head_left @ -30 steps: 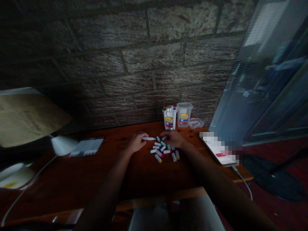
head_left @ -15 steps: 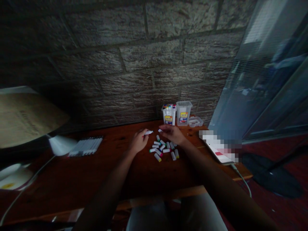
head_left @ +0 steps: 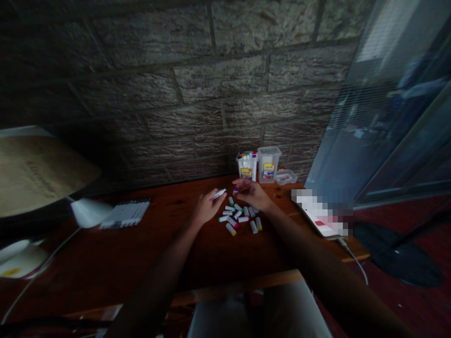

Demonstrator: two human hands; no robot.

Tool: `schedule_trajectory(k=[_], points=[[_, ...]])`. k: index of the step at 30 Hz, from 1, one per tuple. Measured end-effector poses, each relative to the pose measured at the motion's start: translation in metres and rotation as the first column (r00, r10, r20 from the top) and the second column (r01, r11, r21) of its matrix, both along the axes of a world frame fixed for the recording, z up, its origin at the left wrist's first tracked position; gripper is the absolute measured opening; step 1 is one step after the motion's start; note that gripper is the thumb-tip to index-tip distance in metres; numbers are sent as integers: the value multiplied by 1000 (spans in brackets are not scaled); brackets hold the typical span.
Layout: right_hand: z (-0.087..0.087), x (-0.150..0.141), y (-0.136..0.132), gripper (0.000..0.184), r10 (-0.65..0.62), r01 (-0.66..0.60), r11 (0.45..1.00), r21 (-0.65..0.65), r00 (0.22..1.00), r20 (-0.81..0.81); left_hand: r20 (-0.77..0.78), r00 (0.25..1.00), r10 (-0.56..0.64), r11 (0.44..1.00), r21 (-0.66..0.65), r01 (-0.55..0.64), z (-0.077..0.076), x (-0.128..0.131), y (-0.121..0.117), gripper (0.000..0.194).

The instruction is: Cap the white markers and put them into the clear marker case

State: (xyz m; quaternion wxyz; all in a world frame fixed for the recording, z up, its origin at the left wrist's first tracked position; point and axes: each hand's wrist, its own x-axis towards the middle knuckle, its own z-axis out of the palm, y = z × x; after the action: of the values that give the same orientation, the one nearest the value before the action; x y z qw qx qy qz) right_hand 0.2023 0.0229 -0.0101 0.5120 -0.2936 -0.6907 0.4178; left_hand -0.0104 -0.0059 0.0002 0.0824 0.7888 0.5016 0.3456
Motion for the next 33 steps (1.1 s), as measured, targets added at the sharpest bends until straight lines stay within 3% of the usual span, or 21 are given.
schedule_trajectory(k=[11, 19, 23, 29, 33], points=[[1, -4, -2, 33, -13, 13, 1000, 1, 1000, 12, 3, 999, -39, 999, -33, 39, 0, -1, 1, 36], [-1, 0, 1, 20, -288, 296, 955, -12, 938, 191, 4, 1000, -10, 1000, -27, 10, 1, 0, 1, 33], [0, 2, 0, 13, -295, 285, 955, 80, 901, 318, 3, 1000, 2, 1000, -4, -2, 0, 0, 2, 30], [-6, 3, 3, 19, -352, 341, 934, 106, 827, 438, -18, 1000, -16, 999, 52, 17, -3, -3, 5, 27], [-8, 5, 3, 17, -301, 262, 954, 148, 834, 462, -16, 998, -67, 994, 91, 68, -1, -4, 5, 23]])
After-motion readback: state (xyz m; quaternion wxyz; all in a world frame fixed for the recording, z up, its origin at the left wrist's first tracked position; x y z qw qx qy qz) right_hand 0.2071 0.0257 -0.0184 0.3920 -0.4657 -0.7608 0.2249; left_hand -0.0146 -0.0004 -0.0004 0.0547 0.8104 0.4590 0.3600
